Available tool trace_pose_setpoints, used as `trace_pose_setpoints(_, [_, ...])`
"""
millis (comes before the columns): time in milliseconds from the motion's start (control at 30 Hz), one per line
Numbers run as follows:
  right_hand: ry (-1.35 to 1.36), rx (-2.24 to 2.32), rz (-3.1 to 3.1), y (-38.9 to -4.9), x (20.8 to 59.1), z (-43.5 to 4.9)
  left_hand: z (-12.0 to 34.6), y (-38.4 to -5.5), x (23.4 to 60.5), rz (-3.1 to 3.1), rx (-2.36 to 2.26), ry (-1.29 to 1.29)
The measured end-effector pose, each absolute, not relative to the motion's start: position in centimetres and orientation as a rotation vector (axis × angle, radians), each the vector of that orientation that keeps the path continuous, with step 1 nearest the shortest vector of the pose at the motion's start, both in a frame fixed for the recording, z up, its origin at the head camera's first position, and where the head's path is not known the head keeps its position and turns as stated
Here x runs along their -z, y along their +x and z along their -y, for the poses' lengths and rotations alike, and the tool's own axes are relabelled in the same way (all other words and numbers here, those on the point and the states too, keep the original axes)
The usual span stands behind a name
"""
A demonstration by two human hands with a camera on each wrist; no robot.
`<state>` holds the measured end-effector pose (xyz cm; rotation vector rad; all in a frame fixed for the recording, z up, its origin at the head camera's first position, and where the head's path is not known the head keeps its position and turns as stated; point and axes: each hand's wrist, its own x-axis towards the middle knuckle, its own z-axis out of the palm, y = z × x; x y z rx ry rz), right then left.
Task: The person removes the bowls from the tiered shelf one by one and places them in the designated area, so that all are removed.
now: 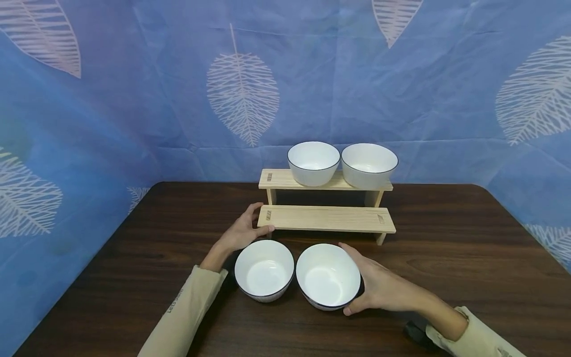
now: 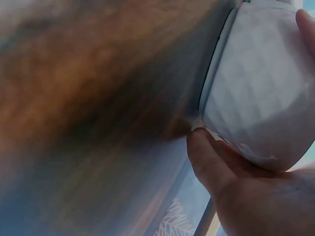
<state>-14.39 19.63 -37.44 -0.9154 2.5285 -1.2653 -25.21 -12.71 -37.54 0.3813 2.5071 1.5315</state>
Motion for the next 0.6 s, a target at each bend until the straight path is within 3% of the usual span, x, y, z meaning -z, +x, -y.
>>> trace_pose_setpoints(600, [-0.890, 1.351, -2.297, -15.9, 34.8, -21.6, 12.9, -25.6, 37.5, -2.462, -1.557, 0.394])
